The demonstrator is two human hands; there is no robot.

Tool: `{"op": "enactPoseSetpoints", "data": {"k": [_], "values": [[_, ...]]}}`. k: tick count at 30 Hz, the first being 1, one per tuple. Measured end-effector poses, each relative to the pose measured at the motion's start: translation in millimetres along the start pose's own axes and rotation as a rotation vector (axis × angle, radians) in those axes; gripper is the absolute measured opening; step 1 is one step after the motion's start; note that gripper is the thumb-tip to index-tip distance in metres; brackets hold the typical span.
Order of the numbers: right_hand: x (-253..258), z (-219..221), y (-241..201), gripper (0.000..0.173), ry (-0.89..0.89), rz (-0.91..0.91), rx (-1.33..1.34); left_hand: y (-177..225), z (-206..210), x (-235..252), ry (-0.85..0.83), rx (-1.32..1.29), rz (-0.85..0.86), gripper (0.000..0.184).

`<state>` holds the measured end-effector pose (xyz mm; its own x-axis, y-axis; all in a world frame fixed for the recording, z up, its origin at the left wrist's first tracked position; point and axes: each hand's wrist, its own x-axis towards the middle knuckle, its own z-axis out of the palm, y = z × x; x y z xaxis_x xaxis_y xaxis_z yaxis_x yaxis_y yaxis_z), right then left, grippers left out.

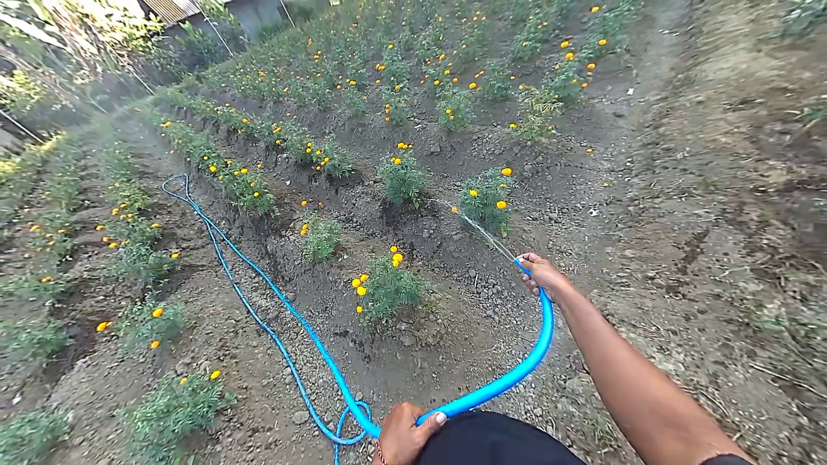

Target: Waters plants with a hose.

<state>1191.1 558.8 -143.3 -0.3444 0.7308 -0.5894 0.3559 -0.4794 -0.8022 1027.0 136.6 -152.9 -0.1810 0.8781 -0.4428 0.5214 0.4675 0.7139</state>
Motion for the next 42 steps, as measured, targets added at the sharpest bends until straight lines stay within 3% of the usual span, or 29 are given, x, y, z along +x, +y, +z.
{"op": "enactPoseSetpoints", "data": {"k": [42], "values": [[7, 1, -4, 0.020, 0.009, -0.002, 0.020, -2, 1, 8, 0.001, -0.020, 0.012, 0.072]]}}
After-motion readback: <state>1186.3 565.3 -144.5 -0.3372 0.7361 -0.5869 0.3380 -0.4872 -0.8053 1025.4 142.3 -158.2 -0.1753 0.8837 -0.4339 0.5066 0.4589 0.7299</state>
